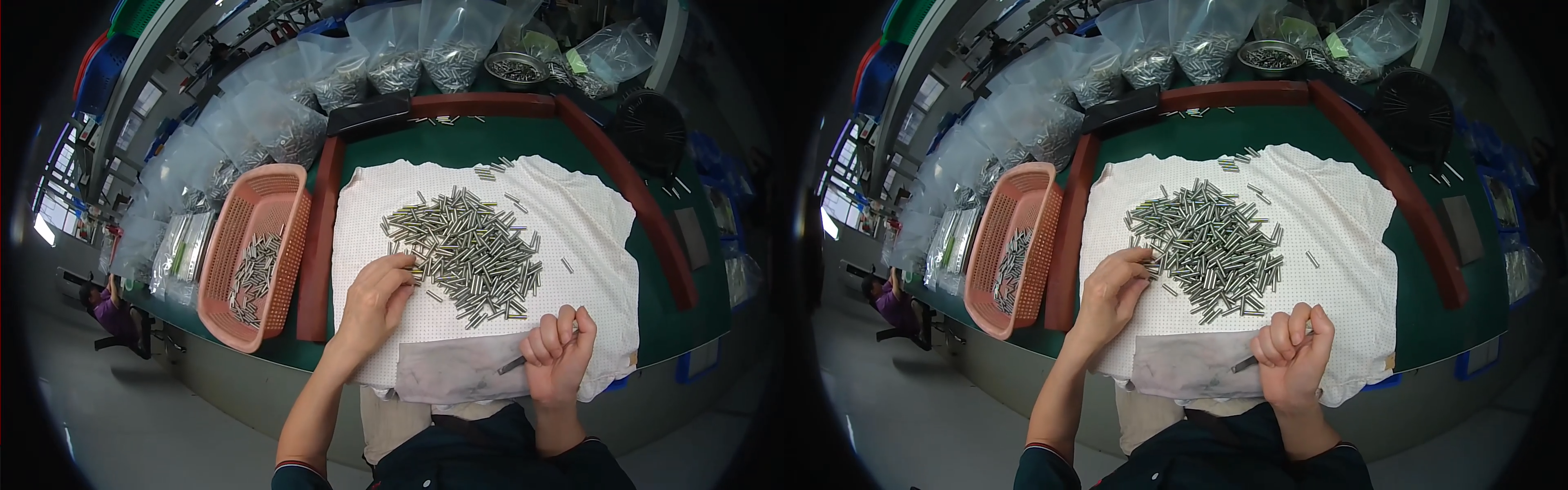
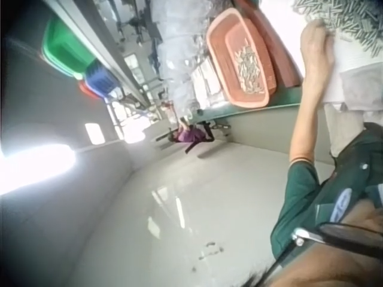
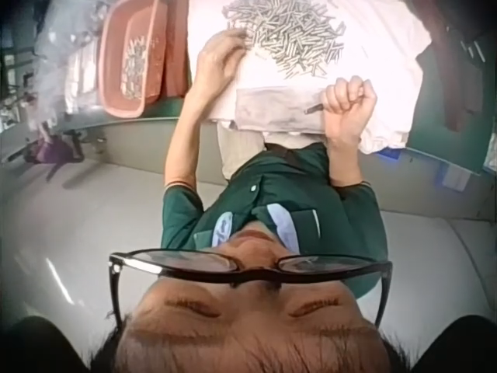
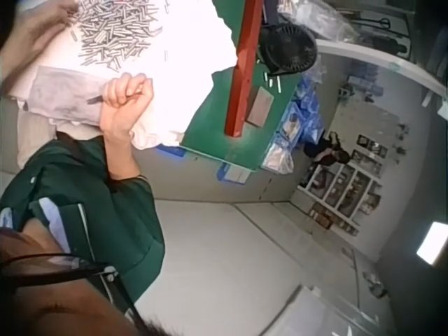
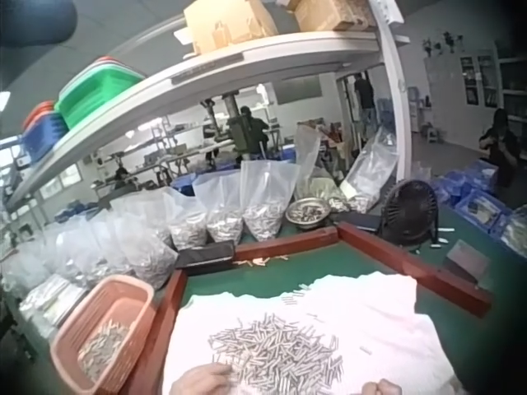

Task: Inspecting and sorting small metal pins on a workbench at a manufacturing facility.

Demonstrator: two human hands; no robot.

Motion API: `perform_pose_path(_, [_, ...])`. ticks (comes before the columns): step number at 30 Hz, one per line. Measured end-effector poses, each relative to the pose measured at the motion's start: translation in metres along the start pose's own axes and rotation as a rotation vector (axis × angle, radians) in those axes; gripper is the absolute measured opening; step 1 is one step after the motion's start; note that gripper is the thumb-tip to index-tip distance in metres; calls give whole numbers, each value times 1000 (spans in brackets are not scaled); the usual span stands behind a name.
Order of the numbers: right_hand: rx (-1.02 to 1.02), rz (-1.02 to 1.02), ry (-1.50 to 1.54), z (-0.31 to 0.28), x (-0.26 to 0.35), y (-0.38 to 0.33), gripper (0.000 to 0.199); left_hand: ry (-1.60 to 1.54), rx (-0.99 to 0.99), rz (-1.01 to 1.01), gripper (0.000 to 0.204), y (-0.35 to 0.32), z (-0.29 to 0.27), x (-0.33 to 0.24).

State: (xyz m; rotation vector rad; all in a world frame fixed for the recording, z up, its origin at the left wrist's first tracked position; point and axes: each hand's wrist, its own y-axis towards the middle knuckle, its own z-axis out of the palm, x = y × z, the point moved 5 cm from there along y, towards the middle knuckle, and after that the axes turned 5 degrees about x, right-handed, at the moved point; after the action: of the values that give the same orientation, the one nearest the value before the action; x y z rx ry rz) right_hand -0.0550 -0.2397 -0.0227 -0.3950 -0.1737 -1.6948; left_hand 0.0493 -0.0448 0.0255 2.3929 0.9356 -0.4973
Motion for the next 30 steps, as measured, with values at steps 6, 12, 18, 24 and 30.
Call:
perform_pose_path(6, [19, -3, 8, 0, -1, 0, 39, 3, -104, -256, 10, 1, -10, 11])
perform_pose_path(12, [1, -13, -5, 0, 0, -1, 38, 14, -149, -315, 11, 1, -16, 17])
perform_pose_path(18, [-9, -14, 7, 0, -1, 0, 38, 54, -135, -317, 9, 1, -17, 18])
perform_pose_path(24, [-15, -12, 5, -1, -1, 0, 38, 158, -73, -187, 11, 4, -7, 21])
perform_pose_path(30, [-10, -18, 6, -3, 0, -3, 38, 169, 69, -131, 11, 16, 0, 18])
